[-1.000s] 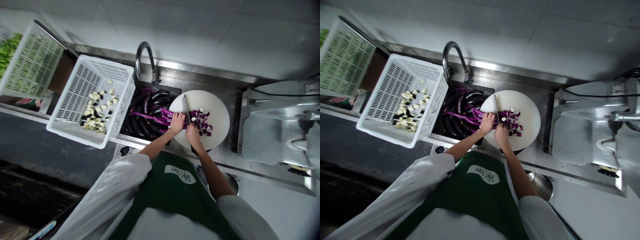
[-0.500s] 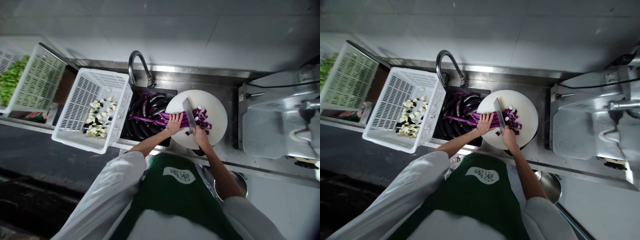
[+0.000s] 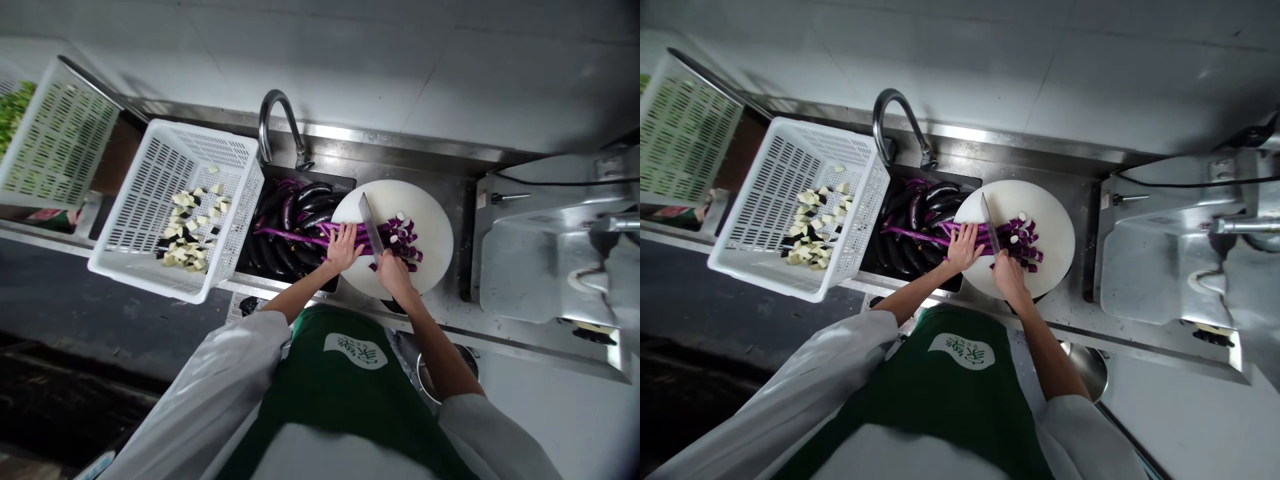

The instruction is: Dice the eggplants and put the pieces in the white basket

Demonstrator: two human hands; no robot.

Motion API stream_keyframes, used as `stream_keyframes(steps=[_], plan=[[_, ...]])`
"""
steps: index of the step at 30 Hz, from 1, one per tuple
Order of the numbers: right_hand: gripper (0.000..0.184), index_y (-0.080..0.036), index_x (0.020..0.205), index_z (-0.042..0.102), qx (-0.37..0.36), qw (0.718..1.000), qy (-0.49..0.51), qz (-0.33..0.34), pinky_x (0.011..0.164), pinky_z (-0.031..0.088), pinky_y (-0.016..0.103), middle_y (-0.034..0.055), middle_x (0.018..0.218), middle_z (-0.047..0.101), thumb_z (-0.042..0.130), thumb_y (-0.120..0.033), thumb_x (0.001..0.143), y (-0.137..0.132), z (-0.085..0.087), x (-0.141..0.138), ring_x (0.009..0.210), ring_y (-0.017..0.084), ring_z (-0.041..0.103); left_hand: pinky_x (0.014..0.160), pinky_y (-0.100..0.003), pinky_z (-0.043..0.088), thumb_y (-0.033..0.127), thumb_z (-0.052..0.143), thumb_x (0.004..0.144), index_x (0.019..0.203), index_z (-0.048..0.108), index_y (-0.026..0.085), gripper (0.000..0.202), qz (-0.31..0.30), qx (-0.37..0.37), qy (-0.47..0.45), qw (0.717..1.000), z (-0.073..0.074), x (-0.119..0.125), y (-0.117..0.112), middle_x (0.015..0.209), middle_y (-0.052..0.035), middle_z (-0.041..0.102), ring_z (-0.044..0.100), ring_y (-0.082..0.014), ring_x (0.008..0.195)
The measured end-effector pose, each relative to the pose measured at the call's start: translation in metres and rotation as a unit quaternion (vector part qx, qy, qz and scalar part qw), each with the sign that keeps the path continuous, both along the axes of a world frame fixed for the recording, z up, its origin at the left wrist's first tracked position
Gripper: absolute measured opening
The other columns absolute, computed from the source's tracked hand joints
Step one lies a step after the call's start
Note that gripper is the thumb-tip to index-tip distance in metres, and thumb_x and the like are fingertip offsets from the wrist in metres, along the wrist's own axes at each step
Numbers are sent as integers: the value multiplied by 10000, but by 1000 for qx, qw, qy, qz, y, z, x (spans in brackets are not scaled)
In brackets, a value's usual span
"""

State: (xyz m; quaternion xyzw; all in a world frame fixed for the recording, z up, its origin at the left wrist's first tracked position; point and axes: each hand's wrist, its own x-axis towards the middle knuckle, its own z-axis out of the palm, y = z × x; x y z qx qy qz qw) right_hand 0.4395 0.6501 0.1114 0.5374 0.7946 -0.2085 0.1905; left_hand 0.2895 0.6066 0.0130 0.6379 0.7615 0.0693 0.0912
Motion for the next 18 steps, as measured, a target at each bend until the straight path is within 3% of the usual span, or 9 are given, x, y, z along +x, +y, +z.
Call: stream_keyframes(steps=[6,9,14,18], plan=[[300,-97,1252,536,4,1000,18,-21,855,470,324,219,1129,723,342,-252,1084,18,-19,-25,1071,293,710,1275,-586,189,451,258,1083,1590,385,98,630,0,12,-18,1000,-3,-6,4,1601,-167,447,306,-337,1547],[290,-109,1239,549,4,1000,19,-19,853,469,322,209,1118,727,368,-267,1078,19,-11,-24,1059,289,710,1276,-564,222,406,264,1086,1543,448,91,585,11,46,-25,999,-7,-7,3,1554,-175,500,375,-324,1509],[320,-109,1253,541,25,999,6,-24,824,467,313,202,1078,728,330,-282,1086,-2,10,-8,1007,273,713,1261,-533,286,347,318,1083,1407,561,83,484,13,103,-33,994,-14,-8,4,1440,-188,590,503,-307,1404],[299,-111,1228,555,-11,1000,-4,-7,835,465,312,199,1084,726,346,-265,1081,-10,7,-8,1024,273,708,1244,-509,324,338,327,1085,1361,583,63,466,6,116,-31,993,-18,-9,6,1398,-195,607,543,-308,1353]])
